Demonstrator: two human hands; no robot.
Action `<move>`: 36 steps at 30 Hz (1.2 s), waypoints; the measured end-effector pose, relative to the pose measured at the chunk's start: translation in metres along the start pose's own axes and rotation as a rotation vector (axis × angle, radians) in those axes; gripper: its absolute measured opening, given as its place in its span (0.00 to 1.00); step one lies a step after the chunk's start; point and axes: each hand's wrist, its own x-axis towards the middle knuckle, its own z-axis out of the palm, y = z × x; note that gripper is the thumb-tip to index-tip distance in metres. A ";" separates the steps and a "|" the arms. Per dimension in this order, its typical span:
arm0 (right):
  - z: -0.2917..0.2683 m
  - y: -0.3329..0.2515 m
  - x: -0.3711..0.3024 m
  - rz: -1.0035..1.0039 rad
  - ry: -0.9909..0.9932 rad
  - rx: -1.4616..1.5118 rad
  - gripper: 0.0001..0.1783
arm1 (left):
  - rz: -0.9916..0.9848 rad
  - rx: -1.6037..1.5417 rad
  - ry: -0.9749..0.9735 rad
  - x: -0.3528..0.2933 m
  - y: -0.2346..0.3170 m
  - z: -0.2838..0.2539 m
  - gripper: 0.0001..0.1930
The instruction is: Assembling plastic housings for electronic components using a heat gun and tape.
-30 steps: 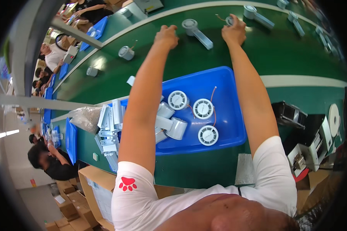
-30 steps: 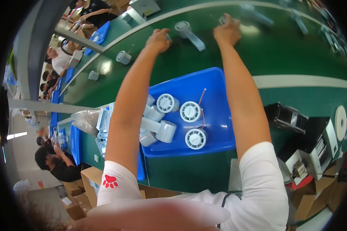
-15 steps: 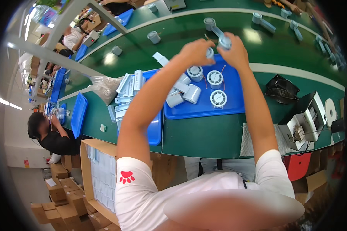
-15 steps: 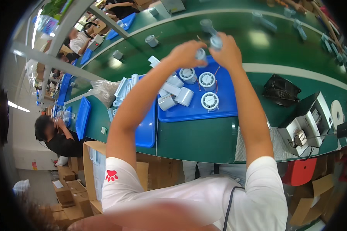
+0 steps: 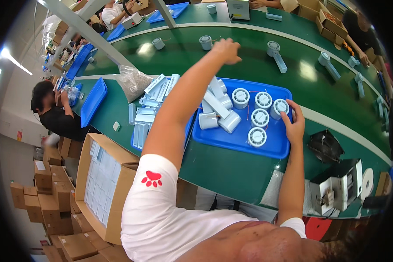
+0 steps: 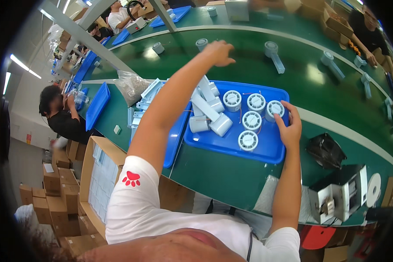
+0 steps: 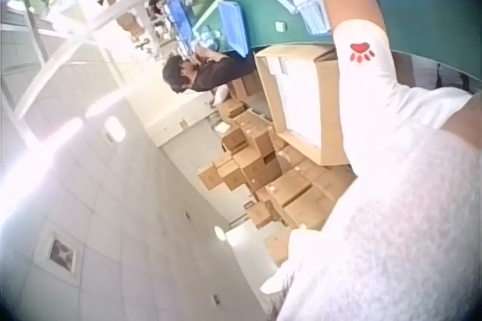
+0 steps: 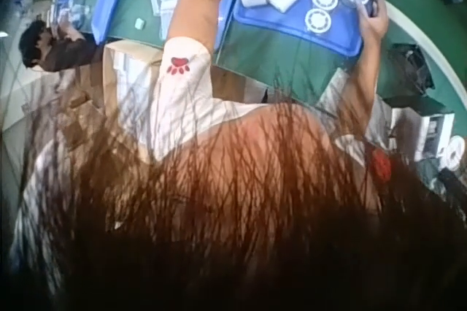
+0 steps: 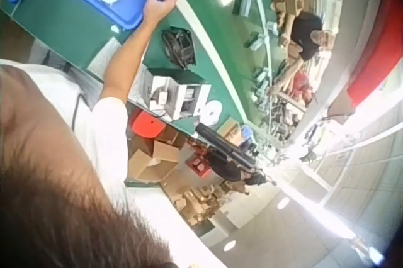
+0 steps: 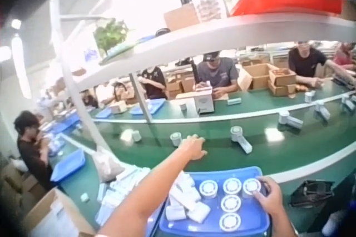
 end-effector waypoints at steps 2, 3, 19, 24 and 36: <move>0.002 -0.002 0.001 0.033 0.001 0.035 0.23 | -0.198 0.039 -0.005 0.029 -0.032 0.005 0.37; 0.005 0.001 0.000 0.053 0.041 0.038 0.21 | -0.289 0.035 0.004 0.045 -0.050 0.011 0.39; -0.001 -0.005 -0.002 0.004 0.141 -0.101 0.18 | 0.120 -0.174 0.225 0.002 -0.049 -0.044 0.30; 0.009 0.011 0.012 0.003 0.117 -0.036 0.19 | 0.312 -0.672 0.216 -0.146 0.054 -0.090 0.28; 0.005 0.015 -0.006 -0.023 0.127 -0.235 0.22 | 0.107 -1.802 0.192 -0.351 0.188 0.082 0.17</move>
